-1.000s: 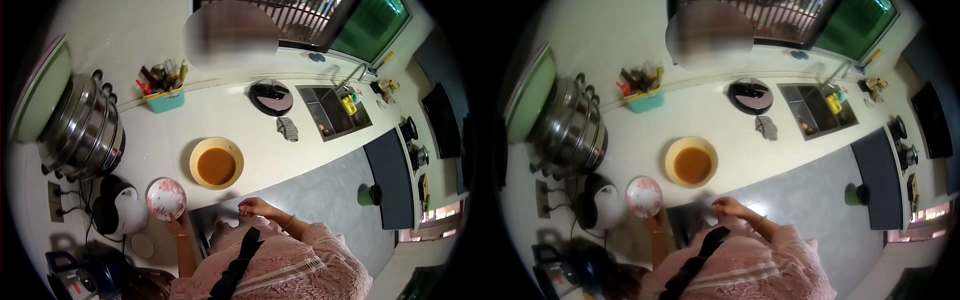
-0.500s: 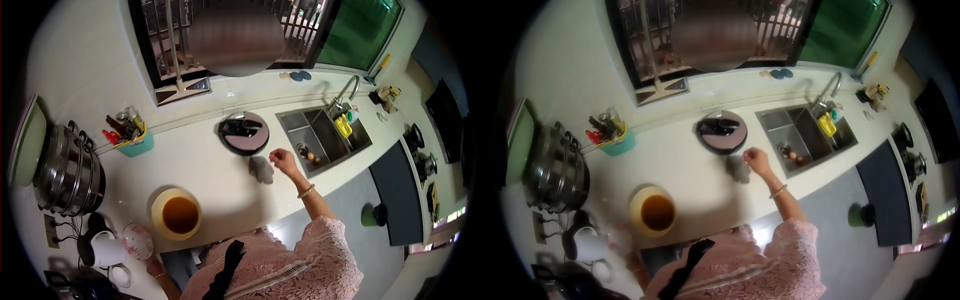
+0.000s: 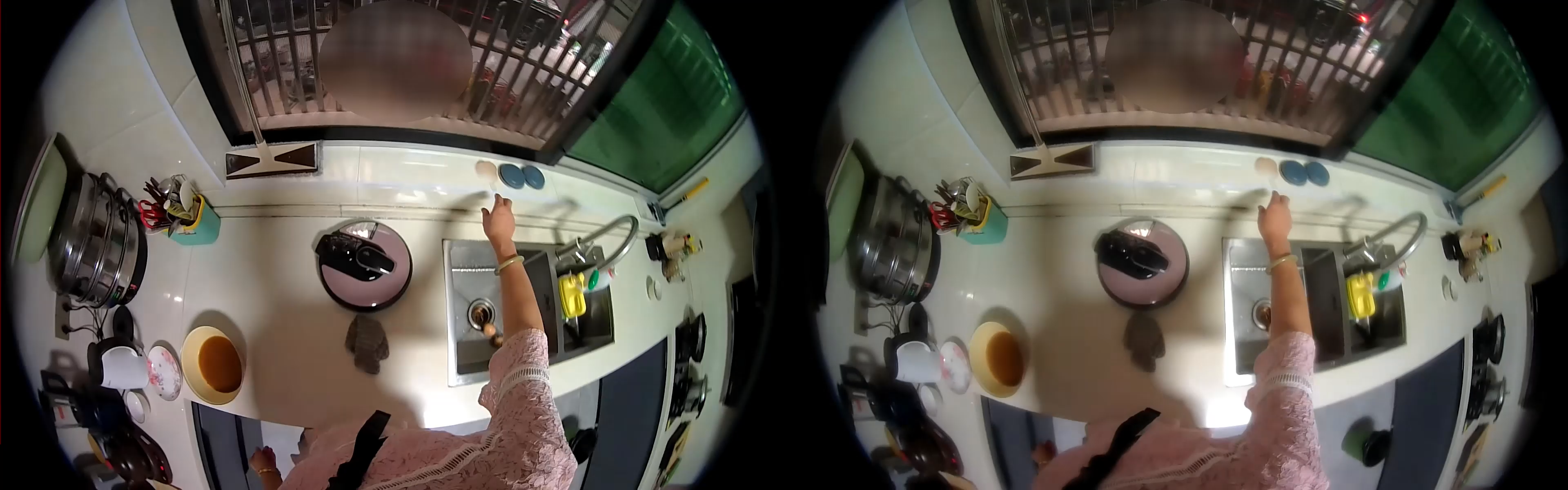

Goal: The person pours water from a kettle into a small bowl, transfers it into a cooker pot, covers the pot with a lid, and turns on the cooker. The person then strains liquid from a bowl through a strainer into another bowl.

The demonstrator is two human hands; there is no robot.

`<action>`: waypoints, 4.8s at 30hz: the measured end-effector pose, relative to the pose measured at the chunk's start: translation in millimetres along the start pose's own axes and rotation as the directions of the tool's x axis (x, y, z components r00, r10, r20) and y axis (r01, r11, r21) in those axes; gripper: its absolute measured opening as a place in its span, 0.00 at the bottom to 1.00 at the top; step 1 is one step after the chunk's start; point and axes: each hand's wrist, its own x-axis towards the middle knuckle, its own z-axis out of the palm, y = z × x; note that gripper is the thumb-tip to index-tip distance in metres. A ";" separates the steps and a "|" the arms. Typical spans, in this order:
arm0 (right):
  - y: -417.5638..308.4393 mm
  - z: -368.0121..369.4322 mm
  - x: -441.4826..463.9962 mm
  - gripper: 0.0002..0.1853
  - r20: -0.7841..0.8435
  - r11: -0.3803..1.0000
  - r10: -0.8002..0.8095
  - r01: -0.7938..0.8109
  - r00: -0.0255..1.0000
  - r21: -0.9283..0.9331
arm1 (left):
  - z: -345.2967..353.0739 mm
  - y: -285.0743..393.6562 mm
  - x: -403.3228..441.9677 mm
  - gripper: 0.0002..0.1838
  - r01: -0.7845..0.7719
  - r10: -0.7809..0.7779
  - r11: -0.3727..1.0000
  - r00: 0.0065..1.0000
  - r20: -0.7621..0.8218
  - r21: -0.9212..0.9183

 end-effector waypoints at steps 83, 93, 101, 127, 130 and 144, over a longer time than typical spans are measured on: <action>-399.5 63.4 -431.9 0.15 0.881 0.792 -0.295 -0.421 0.371 0.443 | -167.9 68.2 -112.3 0.08 -0.257 0.302 0.830 0.953 0.013 -0.495; -390.8 88.9 -403.6 0.12 0.781 0.748 -0.468 -0.285 0.414 0.600 | -154.8 77.0 -102.3 0.08 -0.311 0.280 0.717 0.948 -0.150 -0.624; -449.0 30.4 -403.4 0.13 0.766 0.766 -0.584 -0.128 0.268 0.630 | -168.9 80.8 -100.5 0.08 -0.347 0.209 0.684 0.936 -0.283 -0.641; -615.7 -166.7 -770.7 0.11 0.663 0.678 -0.706 0.031 -0.248 0.734 | -493.0 28.7 -67.7 0.08 -0.562 0.315 0.666 0.808 -0.498 -0.491; -634.0 -175.9 -797.3 0.11 0.659 0.679 -0.703 0.022 -0.268 0.734 | -521.4 40.2 -53.3 0.08 -0.581 0.353 0.671 0.797 -0.490 -0.461; -691.0 -171.4 -867.6 0.12 0.597 0.584 -0.744 0.141 -0.300 0.799 | -606.3 100.0 19.0 0.08 -0.531 0.414 0.758 0.840 -0.350 -0.379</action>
